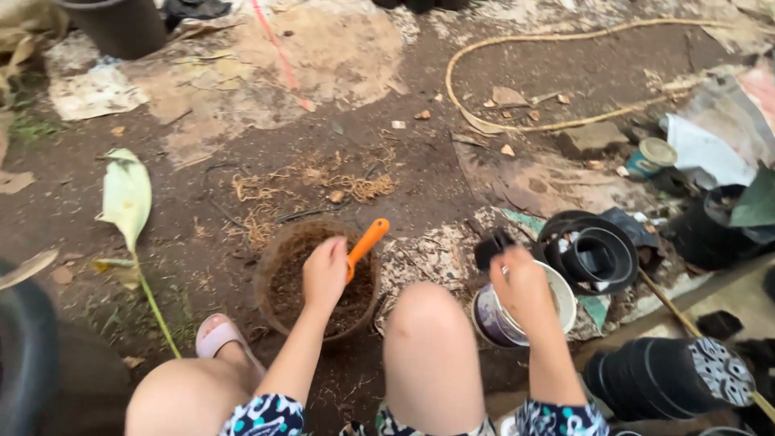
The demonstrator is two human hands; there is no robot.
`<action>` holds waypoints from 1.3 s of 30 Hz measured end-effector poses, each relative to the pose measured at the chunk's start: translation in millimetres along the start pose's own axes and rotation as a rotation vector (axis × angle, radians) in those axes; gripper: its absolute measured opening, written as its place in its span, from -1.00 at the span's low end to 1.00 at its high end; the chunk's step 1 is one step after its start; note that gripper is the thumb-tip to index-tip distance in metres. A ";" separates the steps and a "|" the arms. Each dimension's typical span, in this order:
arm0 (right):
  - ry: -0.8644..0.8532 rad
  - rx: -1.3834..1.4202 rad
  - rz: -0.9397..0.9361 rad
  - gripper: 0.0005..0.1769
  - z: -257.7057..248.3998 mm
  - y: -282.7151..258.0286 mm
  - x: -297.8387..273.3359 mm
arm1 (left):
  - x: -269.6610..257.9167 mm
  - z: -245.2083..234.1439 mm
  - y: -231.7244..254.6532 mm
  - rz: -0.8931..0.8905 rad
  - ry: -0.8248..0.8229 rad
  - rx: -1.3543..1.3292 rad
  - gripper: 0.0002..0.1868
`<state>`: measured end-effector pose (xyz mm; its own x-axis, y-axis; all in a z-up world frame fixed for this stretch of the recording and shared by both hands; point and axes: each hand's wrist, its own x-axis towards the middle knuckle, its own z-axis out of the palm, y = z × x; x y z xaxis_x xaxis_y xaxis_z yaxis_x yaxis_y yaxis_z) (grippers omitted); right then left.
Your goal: Filling small plastic seedling pots with soil using a hand trowel from a larger container.
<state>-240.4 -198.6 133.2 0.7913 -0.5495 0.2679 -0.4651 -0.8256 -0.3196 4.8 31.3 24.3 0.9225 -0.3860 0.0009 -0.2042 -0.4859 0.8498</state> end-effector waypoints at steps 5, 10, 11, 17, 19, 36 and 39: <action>0.150 -0.132 -0.603 -0.92 -20.9 -105.8 64.7 | 18.7 -68.7 91.9 0.039 -0.089 -0.208 -0.53; 0.191 -0.136 -0.889 -0.75 15.9 -197.9 86.1 | 46.0 -108.3 78.4 -0.011 -0.178 -0.167 -0.30; 0.182 -0.101 -1.033 -0.71 20.0 -209.4 90.5 | 51.2 -107.0 64.1 0.042 -0.119 -0.047 -0.48; 0.089 0.094 -1.065 -0.77 57.0 -212.4 102.2 | 62.8 -115.3 28.9 0.127 0.005 0.171 -0.83; 0.026 0.190 -1.052 -0.78 59.1 -210.6 104.9 | 62.6 -119.9 31.1 0.138 0.006 0.168 -0.86; -0.257 0.663 -0.042 -0.51 76.3 -211.5 149.3 | 53.5 -113.9 51.6 0.494 0.240 0.070 -0.84; -0.222 0.478 -0.114 -0.75 94.2 -202.3 148.0 | 47.6 -119.2 64.2 0.510 0.256 0.070 -0.84</action>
